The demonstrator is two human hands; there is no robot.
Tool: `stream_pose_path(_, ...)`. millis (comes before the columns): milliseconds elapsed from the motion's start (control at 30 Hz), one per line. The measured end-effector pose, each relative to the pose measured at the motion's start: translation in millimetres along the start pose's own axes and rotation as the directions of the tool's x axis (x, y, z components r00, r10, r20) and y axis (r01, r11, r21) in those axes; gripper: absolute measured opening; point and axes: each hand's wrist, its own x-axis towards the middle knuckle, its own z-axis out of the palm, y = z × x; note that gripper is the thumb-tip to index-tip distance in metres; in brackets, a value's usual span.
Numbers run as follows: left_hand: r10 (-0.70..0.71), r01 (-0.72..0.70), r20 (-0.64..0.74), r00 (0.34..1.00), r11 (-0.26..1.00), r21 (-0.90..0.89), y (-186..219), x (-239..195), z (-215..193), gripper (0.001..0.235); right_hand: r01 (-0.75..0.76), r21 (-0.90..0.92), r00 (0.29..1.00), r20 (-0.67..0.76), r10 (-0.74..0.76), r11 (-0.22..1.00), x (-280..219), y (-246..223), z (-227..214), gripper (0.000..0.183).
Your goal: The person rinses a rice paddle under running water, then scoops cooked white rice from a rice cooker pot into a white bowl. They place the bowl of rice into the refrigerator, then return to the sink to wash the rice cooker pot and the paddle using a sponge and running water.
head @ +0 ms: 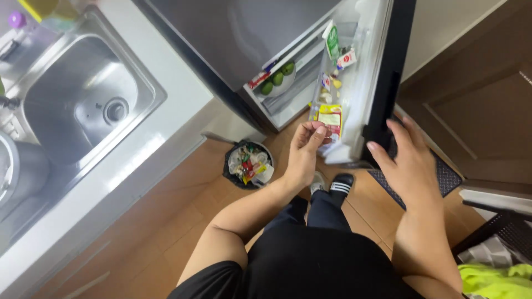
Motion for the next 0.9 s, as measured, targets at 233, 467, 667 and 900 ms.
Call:
stream_pose_path(233,0.175,-0.167,-0.132,0.976,0.983,0.069,26,-22,-15,0.015,-0.293,0.474,0.930,0.342,0.133,0.830,29,-9,81,0.070)
stream_pose_path(467,0.300,-0.293,-0.344,0.890,0.953,0.073,47,-39,-28,0.015,-0.276,0.841,0.919,0.373,-0.130,0.466,55,-43,93,0.065)
stream_pose_path(667,0.385,-0.398,-0.467,0.796,0.914,0.074,72,-65,-58,0.016,-0.198,0.792,0.833,0.447,-0.326,0.578,62,-101,108,0.052)
stream_pose_path(900,0.438,-0.551,-0.580,0.686,0.834,-0.022,130,-132,-123,0.014,-0.073,0.888,0.718,0.363,-0.594,0.455,37,-236,121,0.042)
